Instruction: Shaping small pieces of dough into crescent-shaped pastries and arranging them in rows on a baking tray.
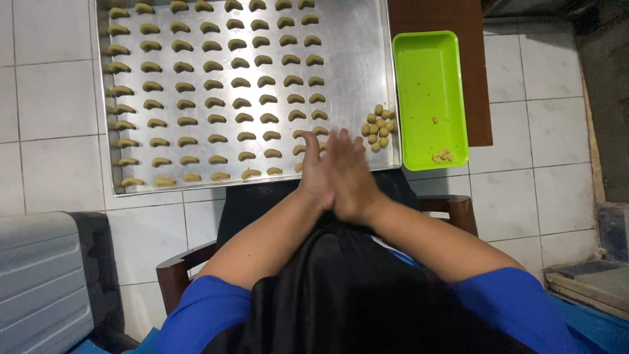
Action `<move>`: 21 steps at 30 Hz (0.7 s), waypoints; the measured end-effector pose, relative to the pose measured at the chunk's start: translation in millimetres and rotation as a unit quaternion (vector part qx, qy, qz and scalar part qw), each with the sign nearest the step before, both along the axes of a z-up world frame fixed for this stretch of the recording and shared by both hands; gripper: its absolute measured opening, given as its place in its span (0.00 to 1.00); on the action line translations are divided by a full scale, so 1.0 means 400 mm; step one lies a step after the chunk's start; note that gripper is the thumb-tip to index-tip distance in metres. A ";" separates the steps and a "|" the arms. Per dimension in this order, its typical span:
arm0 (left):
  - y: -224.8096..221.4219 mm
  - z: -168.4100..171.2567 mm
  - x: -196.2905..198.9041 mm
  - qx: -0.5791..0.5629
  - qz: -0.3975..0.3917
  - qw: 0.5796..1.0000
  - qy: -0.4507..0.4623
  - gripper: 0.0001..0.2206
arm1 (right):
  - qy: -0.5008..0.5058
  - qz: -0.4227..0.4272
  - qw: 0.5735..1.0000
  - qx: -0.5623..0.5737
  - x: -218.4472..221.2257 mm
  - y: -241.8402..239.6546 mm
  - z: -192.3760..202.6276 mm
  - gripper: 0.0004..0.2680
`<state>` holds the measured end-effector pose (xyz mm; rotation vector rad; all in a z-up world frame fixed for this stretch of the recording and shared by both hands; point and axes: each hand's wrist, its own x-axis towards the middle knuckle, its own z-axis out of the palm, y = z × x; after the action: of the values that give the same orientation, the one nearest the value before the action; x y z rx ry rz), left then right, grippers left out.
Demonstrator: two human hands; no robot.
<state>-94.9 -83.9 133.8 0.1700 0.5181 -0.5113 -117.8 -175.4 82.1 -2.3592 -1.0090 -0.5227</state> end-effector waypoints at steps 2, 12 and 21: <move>0.002 0.054 -0.003 0.140 -0.156 0.978 0.014 0.53 | 0.293 -0.142 0.945 0.045 0.036 -0.020 0.090 0.37; 0.019 0.007 -0.035 0.113 -0.090 0.974 -0.172 0.44 | 0.152 -0.089 0.978 0.108 -0.033 0.025 0.031 0.27; 0.025 -0.213 -0.029 0.097 -0.051 0.983 -0.146 0.41 | 0.198 -0.066 0.966 0.155 -0.039 0.035 0.033 0.26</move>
<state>-106.5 -73.9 48.5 0.4520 0.2720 -0.5241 -133.4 -161.2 95.4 -2.1385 -0.5470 -0.2188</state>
